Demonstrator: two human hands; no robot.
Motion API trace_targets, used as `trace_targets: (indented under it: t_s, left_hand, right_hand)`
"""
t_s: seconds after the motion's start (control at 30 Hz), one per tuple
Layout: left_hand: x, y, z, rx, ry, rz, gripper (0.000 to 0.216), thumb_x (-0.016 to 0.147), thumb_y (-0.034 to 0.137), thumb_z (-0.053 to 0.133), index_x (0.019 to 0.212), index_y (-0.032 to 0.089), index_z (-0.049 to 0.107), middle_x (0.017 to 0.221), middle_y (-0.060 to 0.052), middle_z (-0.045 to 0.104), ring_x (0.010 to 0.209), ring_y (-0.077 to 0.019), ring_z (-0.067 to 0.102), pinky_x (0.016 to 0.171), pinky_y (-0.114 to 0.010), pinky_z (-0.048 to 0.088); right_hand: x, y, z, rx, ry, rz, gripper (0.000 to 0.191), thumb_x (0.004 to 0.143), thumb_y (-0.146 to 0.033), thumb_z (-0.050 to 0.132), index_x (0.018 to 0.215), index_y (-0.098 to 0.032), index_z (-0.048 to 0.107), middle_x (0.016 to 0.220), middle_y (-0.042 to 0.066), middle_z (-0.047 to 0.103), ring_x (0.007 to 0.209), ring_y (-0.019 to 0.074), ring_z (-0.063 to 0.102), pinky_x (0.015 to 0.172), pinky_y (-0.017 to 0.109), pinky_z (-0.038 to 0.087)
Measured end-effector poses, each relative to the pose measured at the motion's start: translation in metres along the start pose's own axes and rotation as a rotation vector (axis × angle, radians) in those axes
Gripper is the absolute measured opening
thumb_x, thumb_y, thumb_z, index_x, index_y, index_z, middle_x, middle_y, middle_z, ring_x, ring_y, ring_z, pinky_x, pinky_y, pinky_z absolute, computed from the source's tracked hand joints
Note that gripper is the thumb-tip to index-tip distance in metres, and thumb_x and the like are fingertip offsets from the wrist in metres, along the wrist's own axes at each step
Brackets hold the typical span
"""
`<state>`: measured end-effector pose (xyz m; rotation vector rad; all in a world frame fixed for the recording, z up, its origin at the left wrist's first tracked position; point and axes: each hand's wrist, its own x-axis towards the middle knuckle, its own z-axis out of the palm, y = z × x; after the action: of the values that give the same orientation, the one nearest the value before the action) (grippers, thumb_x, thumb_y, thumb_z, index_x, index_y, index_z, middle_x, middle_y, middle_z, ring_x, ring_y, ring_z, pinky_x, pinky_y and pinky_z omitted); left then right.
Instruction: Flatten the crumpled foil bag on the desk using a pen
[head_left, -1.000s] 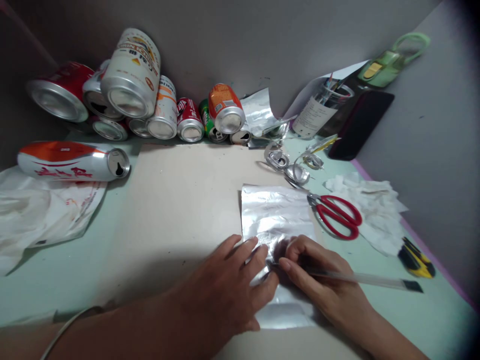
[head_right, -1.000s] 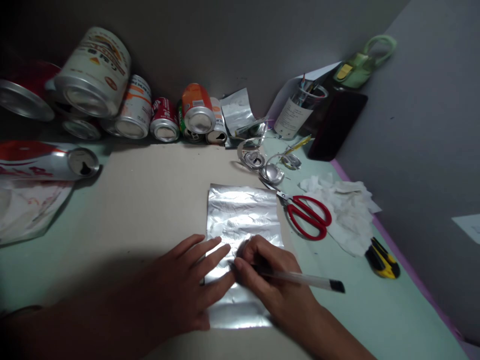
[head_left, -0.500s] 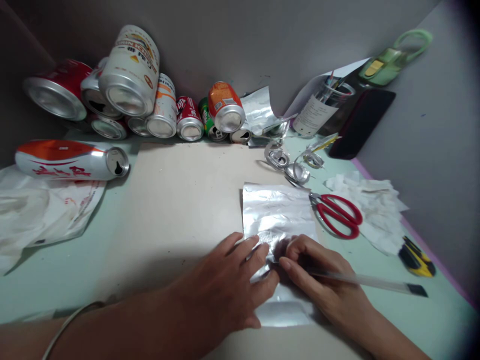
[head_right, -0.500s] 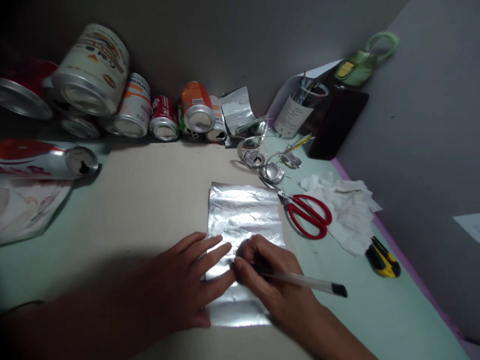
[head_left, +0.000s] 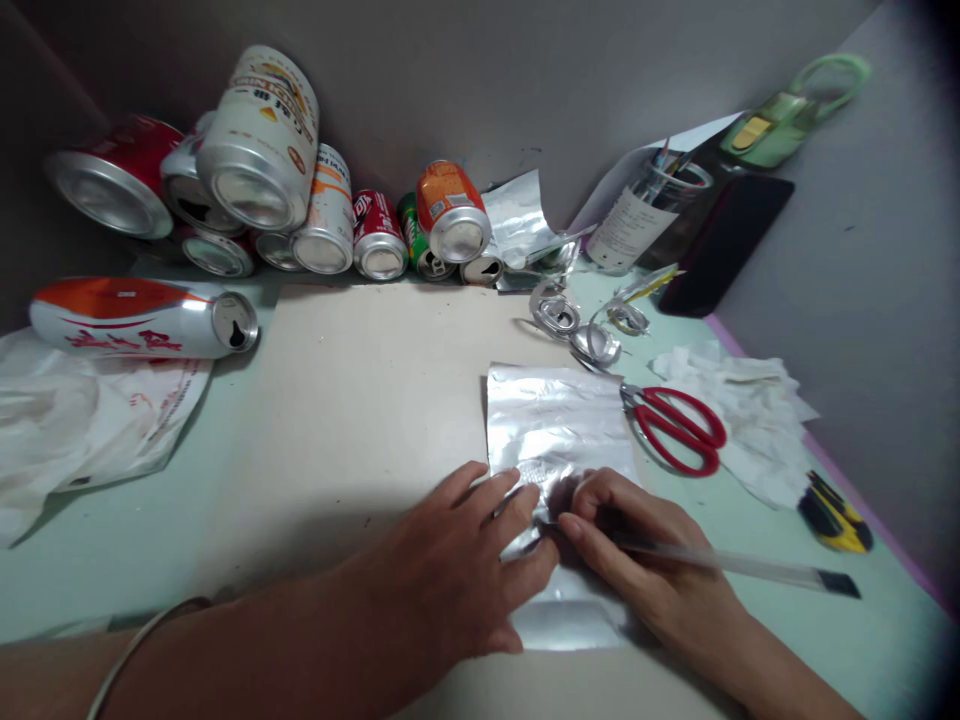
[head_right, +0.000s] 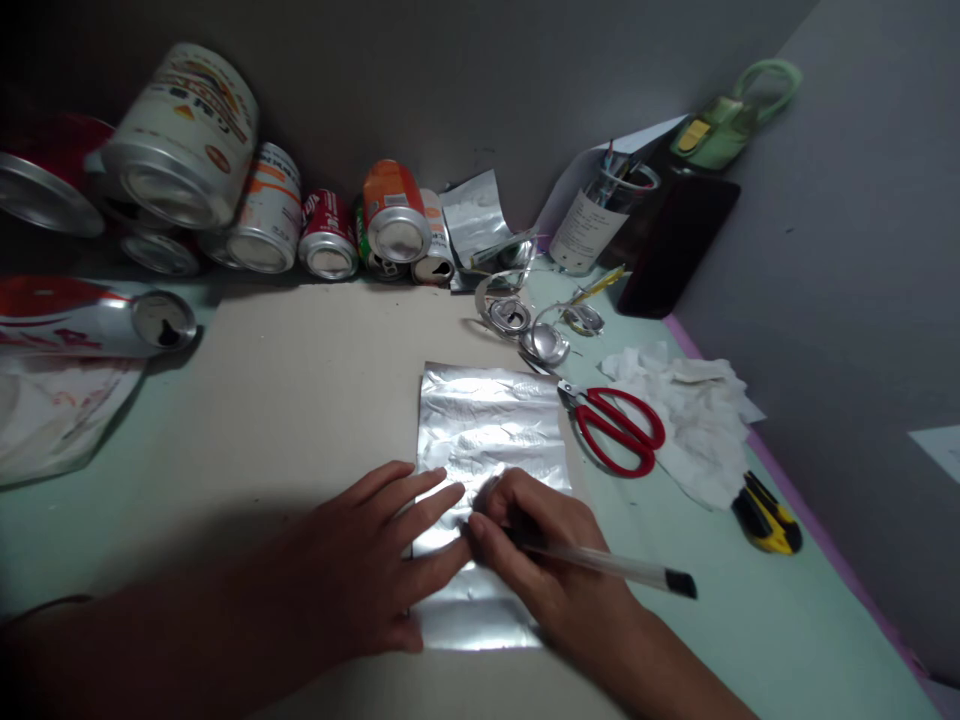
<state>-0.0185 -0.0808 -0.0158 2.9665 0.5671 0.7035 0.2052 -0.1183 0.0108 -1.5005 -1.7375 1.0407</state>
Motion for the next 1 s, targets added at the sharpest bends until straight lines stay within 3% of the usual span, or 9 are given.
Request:
trace_targets:
  t_s: [0.63,0.87,1.0]
  left_hand:
    - [-0.0002,-0.0028,0.0017,-0.03,0.0,0.017,0.088,0.058,0.067,0.098,0.124,0.018,0.064,0.133,-0.016,0.072,0.122,-0.033,0.067,0.108,-0.046,0.048]
    - [-0.0007,-0.0036,0.0016,-0.028,-0.097,0.031,0.081,0.071,0.066,0.091,0.13,0.018,0.063,0.141,-0.018,0.066,0.13,-0.0334,0.062,0.113,-0.047,0.043]
    - [0.001,-0.0037,0.0004,-0.04,-0.084,0.025,0.079,0.069,0.065,0.093,0.126,0.018,0.065,0.139,-0.018,0.068,0.128,-0.0333,0.064,0.111,-0.046,0.046]
  right_hand:
    - [-0.0045,0.003,-0.002,-0.063,-0.045,0.02,0.028,0.102,-0.033,0.061,0.077,-0.024,0.05,0.071,-0.003,0.057,0.063,0.015,0.05,0.057,0.027,0.042]
    - [-0.0038,0.0022,-0.0023,-0.07,-0.048,0.029,0.031,0.102,-0.036,0.061,0.076,-0.024,0.05,0.071,-0.002,0.058,0.064,0.0162,0.051,0.058,0.029,0.043]
    - [-0.0036,0.0017,-0.0024,-0.07,-0.043,0.029,0.031,0.102,-0.036,0.06,0.076,-0.024,0.051,0.071,-0.001,0.058,0.063,0.0165,0.051,0.056,0.029,0.043]
